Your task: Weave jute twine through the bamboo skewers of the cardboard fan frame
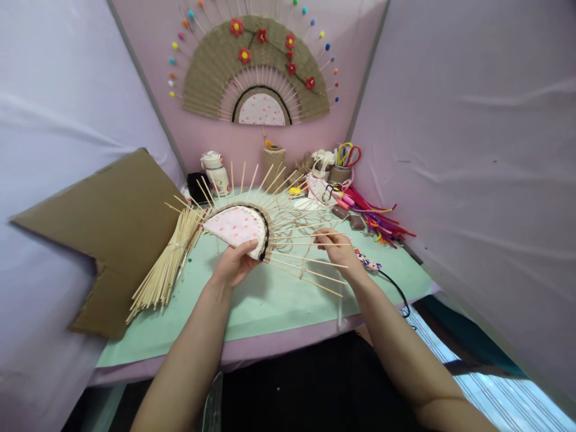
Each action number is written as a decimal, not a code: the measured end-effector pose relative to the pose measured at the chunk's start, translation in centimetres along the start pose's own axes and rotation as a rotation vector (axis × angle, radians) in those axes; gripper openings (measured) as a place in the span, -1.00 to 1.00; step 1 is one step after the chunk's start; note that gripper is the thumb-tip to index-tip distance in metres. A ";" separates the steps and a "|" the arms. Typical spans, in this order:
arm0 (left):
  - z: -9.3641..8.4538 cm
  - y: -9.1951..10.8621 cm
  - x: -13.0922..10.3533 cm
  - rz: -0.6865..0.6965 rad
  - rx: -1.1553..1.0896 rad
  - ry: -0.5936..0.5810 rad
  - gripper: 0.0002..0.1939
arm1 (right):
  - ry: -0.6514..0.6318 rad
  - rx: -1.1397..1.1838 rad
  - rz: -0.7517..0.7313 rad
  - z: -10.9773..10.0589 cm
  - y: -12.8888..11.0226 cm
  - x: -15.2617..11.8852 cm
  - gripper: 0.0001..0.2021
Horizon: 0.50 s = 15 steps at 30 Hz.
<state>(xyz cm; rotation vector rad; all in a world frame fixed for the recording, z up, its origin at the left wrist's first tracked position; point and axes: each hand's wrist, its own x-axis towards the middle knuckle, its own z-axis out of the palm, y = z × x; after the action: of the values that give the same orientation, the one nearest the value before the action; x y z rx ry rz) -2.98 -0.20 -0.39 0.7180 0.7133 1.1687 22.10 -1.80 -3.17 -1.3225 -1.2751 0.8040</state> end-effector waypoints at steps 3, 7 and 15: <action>-0.1 -0.1 0.2 0.094 0.033 0.028 -0.43 | 0.155 -0.262 -0.151 -2.5 0.4 0.0 -0.74; -0.2 -0.2 0.6 0.204 0.097 0.105 -0.44 | 0.250 -0.645 -0.158 -7.5 1.3 -1.1 -0.67; -0.1 -0.6 1.0 0.285 0.169 0.176 -0.41 | -0.241 -1.058 0.139 -10.5 3.1 -2.5 -0.36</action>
<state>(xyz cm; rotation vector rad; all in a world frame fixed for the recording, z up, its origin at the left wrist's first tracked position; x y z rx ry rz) -2.47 0.68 -1.03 0.8868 0.8853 1.4565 32.34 -6.19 -4.63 -2.1991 -1.9334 0.3502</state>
